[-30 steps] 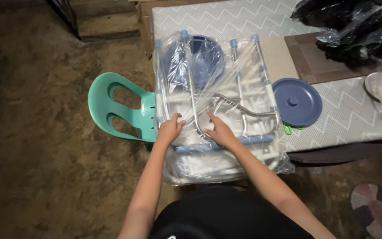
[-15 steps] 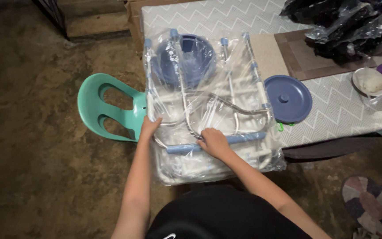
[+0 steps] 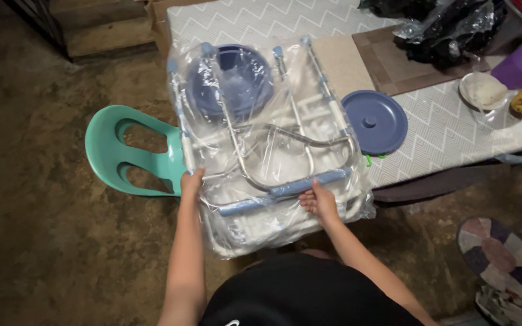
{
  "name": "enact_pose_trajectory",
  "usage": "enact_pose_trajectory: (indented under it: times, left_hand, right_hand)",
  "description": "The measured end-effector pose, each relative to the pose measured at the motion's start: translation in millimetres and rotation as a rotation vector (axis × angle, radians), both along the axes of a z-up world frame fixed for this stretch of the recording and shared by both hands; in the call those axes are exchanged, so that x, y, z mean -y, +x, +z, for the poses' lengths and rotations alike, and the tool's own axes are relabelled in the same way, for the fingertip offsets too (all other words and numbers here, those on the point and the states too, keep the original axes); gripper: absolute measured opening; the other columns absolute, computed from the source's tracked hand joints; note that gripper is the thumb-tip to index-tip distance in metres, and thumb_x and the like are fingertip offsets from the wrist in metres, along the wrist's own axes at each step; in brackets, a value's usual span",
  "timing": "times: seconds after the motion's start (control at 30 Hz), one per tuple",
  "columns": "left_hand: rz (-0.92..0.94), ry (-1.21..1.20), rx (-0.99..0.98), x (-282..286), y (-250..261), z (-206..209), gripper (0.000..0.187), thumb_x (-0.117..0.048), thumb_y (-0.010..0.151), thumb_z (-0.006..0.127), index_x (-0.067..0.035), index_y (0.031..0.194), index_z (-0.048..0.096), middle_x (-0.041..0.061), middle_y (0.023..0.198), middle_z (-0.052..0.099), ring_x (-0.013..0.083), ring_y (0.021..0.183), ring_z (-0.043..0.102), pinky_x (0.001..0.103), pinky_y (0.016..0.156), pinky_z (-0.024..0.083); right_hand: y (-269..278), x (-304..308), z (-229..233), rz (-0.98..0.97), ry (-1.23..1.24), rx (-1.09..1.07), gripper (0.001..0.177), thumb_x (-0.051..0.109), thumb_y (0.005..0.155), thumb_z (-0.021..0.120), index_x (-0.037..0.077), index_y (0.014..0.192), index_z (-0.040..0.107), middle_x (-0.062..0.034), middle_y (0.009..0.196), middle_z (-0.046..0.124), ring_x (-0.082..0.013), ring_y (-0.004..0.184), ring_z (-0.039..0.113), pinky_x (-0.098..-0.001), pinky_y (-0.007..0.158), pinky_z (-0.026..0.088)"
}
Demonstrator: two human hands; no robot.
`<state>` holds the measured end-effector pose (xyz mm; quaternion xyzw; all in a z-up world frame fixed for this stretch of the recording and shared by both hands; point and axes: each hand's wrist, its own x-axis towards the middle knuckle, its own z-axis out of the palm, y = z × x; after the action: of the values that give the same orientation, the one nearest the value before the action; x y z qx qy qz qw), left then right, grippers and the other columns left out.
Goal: The person assembles a commode chair by removing it from plastic packaging, separating the frame parts, and connecting the metal support bars and frame components by hand.
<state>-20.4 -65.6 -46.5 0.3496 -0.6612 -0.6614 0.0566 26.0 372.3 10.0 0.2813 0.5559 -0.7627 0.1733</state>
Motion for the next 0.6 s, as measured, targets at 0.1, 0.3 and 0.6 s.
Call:
enact_pose_trajectory:
  times: [0.1, 0.3, 0.6]
  left_hand:
    - [0.012, -0.004, -0.005, 1.6, 19.6, -1.4, 0.048, -0.027, 0.081, 0.076, 0.005, 0.114, 0.067, 0.011, 0.092, 0.071, 0.0204, 0.071, 0.062, 0.037, 0.062, 0.051]
    - [0.121, 0.065, -0.038, -7.4, 62.7, -5.8, 0.05, -0.025, 0.083, 0.076, 0.006, 0.121, 0.065, 0.011, 0.101, 0.072, 0.0216, 0.08, 0.065, 0.037, 0.07, 0.053]
    - [0.261, 0.199, -0.108, -21.0, 90.9, 3.2, 0.046, -0.017, 0.081, 0.08, 0.008, 0.117, 0.069, 0.014, 0.104, 0.073, 0.0231, 0.083, 0.069, 0.037, 0.074, 0.055]
  right_hand:
    - [4.5, -19.6, -16.1, 0.04, 0.453, -0.305, 0.039, 0.039, 0.095, 0.067, 0.003, 0.08, 0.066, -0.0111, 0.069, 0.068, -0.0145, 0.051, 0.062, -0.0273, 0.048, 0.05]
    - [37.7, -68.2, -17.8, 0.237, 0.379, -0.115, 0.05, 0.036, 0.102, 0.062, -0.004, 0.074, 0.072, -0.0109, 0.06, 0.064, -0.0151, 0.045, 0.048, -0.028, 0.044, 0.035]
    - [67.6, -95.1, -30.8, 0.967, 0.521, 0.151, 0.088, 0.063, 0.106, 0.046, -0.017, 0.082, 0.073, -0.0214, 0.074, 0.078, -0.0246, 0.055, 0.068, -0.0318, 0.053, 0.058]
